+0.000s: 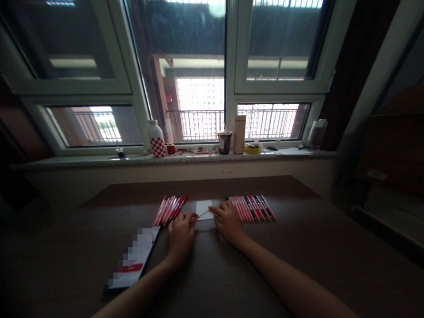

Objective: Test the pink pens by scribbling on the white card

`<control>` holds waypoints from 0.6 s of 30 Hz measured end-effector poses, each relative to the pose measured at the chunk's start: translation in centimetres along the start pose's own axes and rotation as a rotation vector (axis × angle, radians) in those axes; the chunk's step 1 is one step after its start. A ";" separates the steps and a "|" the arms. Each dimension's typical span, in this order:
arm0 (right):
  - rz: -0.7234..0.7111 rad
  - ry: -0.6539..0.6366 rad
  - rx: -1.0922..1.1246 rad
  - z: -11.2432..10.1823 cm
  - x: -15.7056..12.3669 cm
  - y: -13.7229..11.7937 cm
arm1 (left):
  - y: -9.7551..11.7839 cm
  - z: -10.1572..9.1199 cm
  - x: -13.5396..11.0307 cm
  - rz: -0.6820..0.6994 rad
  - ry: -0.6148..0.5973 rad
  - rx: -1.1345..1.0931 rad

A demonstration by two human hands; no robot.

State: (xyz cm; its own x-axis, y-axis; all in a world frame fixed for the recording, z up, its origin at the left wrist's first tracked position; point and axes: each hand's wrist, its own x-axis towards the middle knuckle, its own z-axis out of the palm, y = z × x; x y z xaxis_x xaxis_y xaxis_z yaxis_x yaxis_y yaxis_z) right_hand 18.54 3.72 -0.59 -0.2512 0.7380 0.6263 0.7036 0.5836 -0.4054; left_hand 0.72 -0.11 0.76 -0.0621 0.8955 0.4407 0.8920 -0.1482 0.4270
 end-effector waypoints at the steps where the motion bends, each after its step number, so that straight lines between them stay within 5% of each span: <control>1: -0.002 -0.002 -0.002 0.0 0.0 0.0 | 0.0 0.0 0.0 0.002 0.001 -0.002; 18: -0.048 -0.025 -0.010 -0.2 -0.1 -0.2 | -0.1 0.0 0.1 0.015 -0.007 0.005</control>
State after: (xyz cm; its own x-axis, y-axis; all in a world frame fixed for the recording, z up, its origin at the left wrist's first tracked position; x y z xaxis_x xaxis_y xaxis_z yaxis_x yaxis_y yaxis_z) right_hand 18.51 3.41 -0.47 -0.3013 0.7173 0.6282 0.6971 0.6152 -0.3682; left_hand 0.65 -0.06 0.77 -0.0458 0.8963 0.4411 0.8949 -0.1594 0.4169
